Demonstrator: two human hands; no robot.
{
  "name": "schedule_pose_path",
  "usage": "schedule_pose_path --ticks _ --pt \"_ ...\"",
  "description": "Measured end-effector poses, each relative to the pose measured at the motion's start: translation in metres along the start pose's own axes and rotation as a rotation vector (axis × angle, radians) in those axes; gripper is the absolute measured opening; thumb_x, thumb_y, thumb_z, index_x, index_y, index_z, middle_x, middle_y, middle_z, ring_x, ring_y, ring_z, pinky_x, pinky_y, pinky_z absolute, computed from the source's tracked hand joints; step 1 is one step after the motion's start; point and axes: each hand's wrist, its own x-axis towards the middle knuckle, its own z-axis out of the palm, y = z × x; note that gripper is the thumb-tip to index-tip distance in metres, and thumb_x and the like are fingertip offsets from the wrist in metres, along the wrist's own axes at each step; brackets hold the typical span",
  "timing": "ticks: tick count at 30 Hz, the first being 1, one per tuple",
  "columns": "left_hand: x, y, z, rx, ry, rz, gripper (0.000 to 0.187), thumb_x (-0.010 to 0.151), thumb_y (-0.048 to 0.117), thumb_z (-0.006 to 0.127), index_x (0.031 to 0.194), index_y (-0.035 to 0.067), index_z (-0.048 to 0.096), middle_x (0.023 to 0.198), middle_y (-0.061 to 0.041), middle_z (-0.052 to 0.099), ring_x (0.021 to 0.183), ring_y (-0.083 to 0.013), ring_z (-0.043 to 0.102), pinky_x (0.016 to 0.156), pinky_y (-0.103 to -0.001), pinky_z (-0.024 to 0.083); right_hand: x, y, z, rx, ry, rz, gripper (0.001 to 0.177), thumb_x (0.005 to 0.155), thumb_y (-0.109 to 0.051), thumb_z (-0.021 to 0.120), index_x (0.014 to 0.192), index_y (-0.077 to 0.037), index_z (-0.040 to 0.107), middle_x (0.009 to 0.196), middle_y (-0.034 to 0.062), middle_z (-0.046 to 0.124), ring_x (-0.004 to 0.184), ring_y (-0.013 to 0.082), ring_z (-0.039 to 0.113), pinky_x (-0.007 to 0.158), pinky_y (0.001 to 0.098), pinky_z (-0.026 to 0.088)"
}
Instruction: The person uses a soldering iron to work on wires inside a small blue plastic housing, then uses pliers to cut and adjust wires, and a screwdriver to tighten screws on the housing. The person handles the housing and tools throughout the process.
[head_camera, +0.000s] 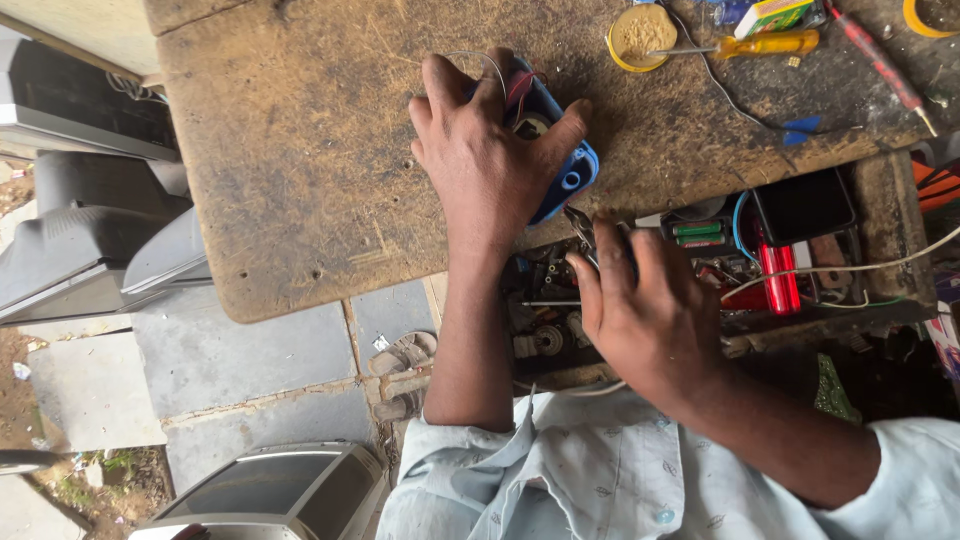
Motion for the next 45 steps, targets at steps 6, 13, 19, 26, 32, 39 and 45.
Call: schedule_pose_path --ticks 6,13,19,26,32,39,45 --pt "-0.002 -0.004 0.000 -0.006 0.027 0.047 0.068 0.072 0.054 0.089 0.120 0.009 0.073 0.118 -0.014 0.049 0.105 -0.0361 0.050 0.086 -0.054 0.046 -0.001 0.010 0.003 0.806 -0.248 0.523 0.032 0.104 -0.024 0.069 0.124 0.001 0.065 0.092 0.0095 0.061 0.071 0.0203 0.062 0.057 0.0344 0.050" --pt "0.004 -0.004 -0.002 -0.020 0.011 0.045 0.069 0.071 0.053 0.089 0.120 0.007 0.073 0.117 -0.015 0.049 0.103 -0.0371 0.050 0.082 -0.053 0.044 0.003 0.020 0.009 1.077 -0.458 0.837 0.032 0.104 -0.024 0.068 0.123 0.002 0.066 0.091 0.0093 0.062 0.070 0.0192 0.061 0.056 0.0333 0.049" --pt "0.001 -0.003 -0.001 -0.023 0.022 0.022 0.067 0.071 0.053 0.089 0.117 0.008 0.073 0.118 -0.013 0.049 0.103 -0.0359 0.051 0.085 -0.053 0.045 -0.001 0.002 0.008 0.338 -0.053 0.164 0.032 0.104 -0.024 0.067 0.122 0.003 0.066 0.090 0.0092 0.063 0.069 0.0183 0.060 0.056 0.0324 0.048" --pt "0.002 -0.006 -0.001 -0.026 0.002 0.022 0.073 0.070 0.055 0.090 0.121 0.006 0.072 0.117 -0.013 0.049 0.103 -0.0360 0.051 0.083 -0.053 0.044 0.008 0.025 0.009 1.221 -0.541 1.072 0.033 0.105 -0.024 0.067 0.122 0.003 0.067 0.089 0.0091 0.064 0.068 0.0171 0.059 0.055 0.0314 0.047" --pt "0.003 -0.005 -0.002 -0.011 0.062 0.051 0.071 0.069 0.052 0.089 0.120 0.006 0.072 0.122 -0.016 0.048 0.106 -0.0385 0.050 0.082 -0.054 0.044 0.000 0.007 0.013 0.862 -0.368 0.712 0.033 0.105 -0.024 0.066 0.121 0.004 0.067 0.088 0.0089 0.064 0.067 0.0162 0.059 0.055 0.0305 0.046" --pt "0.002 -0.006 -0.001 -0.019 -0.003 0.011 0.063 0.070 0.054 0.090 0.110 0.008 0.073 0.117 -0.013 0.050 0.102 -0.0351 0.051 0.083 -0.052 0.045 0.000 -0.002 0.019 0.482 -0.061 0.277 0.033 0.105 -0.024 0.065 0.120 0.005 0.068 0.087 0.0088 0.065 0.066 0.0150 0.058 0.054 0.0294 0.044" --pt "-0.001 -0.006 -0.005 -0.035 0.030 0.015 0.064 0.069 0.049 0.090 0.114 0.007 0.074 0.114 -0.012 0.049 0.102 -0.0353 0.050 0.082 -0.052 0.044 -0.005 0.003 0.021 1.013 -0.385 0.942 0.039 0.106 -0.027 0.065 0.114 0.011 0.067 0.084 0.0156 0.060 0.062 0.0184 0.051 0.049 0.0312 0.037"
